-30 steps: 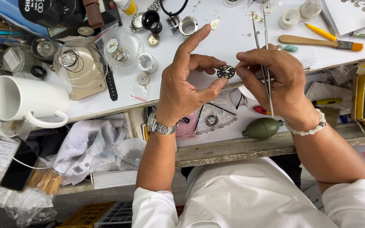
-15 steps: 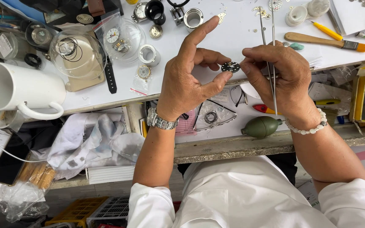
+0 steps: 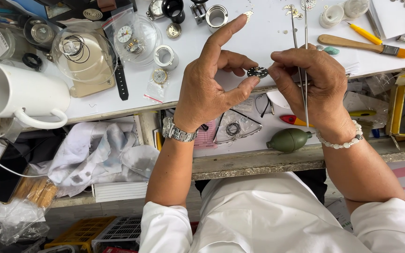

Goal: A person is using precision tools like tweezers and a probe to adjust and install hands on a watch movement at a repair bench.

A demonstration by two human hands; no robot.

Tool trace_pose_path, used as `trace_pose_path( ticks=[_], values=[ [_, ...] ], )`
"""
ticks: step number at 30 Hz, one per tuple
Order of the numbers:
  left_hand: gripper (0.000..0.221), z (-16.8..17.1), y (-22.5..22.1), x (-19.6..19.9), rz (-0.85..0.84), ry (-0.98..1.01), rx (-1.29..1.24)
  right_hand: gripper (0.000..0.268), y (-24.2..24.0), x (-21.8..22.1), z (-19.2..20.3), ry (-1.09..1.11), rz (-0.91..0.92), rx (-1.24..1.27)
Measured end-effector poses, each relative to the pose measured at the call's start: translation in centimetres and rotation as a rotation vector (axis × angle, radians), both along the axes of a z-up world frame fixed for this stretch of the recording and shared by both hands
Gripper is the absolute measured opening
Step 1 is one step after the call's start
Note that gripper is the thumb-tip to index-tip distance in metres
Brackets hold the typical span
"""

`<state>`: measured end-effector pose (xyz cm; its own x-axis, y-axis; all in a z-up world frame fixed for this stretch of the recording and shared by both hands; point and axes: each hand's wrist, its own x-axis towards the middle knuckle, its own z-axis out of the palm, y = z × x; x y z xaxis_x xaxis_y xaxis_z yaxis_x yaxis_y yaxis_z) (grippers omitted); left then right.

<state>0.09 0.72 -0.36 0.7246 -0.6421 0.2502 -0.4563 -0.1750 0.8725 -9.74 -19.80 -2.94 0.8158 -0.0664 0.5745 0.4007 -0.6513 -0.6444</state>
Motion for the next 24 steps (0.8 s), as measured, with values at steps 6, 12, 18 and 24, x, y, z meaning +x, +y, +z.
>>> trace_pose_path(
  ticks=[6, 12, 18, 24],
  values=[
    [0.081, 0.18, -0.03, -0.03, 0.008, 0.012, 0.020, 0.017, -0.02, 0.08, -0.09, -0.011, 0.016, 0.014],
    [0.082, 0.04, -0.04, -0.01, 0.006, 0.007, 0.010, 0.019, -0.08, -0.02, -0.37, 0.000, -0.006, -0.001],
    [0.081, 0.06, -0.03, -0.04, 0.009, 0.008, 0.008, 0.018, -0.06, 0.16, -0.45, -0.018, 0.007, 0.008],
    [0.081, -0.05, 0.03, 0.00, 0.002, -0.017, 0.006, 0.018, 0.00, 0.11, -0.22, -0.009, 0.015, 0.021]
  ],
)
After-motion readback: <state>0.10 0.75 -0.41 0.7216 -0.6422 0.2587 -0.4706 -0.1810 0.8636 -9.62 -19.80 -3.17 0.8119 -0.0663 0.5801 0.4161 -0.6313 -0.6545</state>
